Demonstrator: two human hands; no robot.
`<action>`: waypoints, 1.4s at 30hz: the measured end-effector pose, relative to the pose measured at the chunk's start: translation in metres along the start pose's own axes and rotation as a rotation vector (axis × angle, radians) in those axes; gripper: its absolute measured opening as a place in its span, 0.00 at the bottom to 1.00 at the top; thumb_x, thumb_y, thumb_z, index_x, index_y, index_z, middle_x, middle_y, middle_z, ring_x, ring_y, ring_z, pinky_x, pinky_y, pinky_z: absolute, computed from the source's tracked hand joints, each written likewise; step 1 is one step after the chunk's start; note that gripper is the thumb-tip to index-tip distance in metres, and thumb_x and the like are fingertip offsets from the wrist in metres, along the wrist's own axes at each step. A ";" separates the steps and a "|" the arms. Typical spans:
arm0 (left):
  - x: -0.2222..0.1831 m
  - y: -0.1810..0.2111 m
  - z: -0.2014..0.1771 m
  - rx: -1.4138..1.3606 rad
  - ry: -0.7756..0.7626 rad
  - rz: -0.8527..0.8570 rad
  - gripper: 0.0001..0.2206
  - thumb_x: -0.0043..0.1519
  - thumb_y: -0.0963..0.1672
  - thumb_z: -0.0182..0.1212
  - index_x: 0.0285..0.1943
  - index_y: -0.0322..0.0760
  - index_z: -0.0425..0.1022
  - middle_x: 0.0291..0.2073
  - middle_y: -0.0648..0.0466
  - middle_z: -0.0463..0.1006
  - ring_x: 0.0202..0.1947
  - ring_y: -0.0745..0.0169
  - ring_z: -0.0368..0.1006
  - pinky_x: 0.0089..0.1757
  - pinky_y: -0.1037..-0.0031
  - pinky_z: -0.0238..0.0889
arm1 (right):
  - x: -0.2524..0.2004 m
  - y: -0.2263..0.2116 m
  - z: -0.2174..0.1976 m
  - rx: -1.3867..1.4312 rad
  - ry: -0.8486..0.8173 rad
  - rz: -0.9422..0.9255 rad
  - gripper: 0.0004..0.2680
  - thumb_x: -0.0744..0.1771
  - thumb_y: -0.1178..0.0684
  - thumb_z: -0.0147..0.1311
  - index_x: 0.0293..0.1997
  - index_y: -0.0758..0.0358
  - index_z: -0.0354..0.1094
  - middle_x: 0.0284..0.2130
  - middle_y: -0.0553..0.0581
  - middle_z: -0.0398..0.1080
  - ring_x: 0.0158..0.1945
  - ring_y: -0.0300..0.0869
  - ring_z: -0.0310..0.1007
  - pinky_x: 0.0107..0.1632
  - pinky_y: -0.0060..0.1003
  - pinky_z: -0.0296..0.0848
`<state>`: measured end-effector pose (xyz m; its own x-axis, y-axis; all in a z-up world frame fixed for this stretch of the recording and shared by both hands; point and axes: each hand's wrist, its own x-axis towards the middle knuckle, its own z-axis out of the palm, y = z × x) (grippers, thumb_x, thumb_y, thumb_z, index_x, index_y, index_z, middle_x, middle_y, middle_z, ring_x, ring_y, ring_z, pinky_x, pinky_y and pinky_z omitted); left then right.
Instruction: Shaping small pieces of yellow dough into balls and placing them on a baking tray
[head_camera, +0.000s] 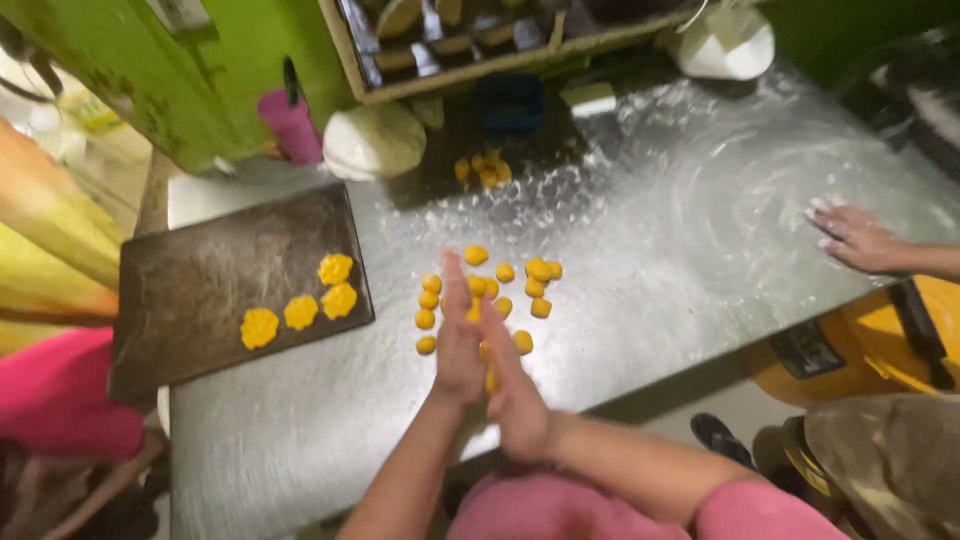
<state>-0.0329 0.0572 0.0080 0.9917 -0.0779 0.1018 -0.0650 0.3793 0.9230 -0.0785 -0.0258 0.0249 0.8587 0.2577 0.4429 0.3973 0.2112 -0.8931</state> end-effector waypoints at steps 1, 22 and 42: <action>-0.002 0.001 0.005 0.004 0.017 -0.015 0.28 0.69 0.44 0.38 0.81 0.43 0.43 0.78 0.53 0.48 0.76 0.58 0.45 0.64 0.55 0.55 | 0.020 -0.002 -0.018 0.014 -0.003 0.018 0.44 0.65 0.21 0.42 0.78 0.70 0.24 0.78 0.66 0.25 0.80 0.50 0.22 0.77 0.48 0.21; 0.009 -0.034 0.021 0.717 0.496 0.112 0.36 0.71 0.53 0.35 0.81 0.31 0.25 0.80 0.40 0.32 0.79 0.46 0.28 0.71 0.59 0.24 | 0.328 0.286 -0.222 -0.764 -0.363 0.434 0.21 0.69 0.25 0.48 0.57 0.47 0.72 0.53 0.52 0.74 0.58 0.53 0.73 0.57 0.54 0.70; 0.040 -0.079 -0.021 -0.476 0.429 -0.211 0.28 0.73 0.55 0.47 0.79 0.43 0.51 0.61 0.45 0.69 0.52 0.52 0.74 0.51 0.63 0.72 | 0.139 0.153 -0.151 -0.904 -0.552 -0.366 0.24 0.61 0.19 0.51 0.44 0.45 0.75 0.32 0.49 0.75 0.41 0.46 0.77 0.45 0.40 0.76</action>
<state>0.0144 0.0436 -0.0682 0.9404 0.1409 -0.3094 0.0929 0.7689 0.6326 0.1509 -0.1000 -0.0619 0.4697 0.7508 0.4643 0.8783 -0.3442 -0.3318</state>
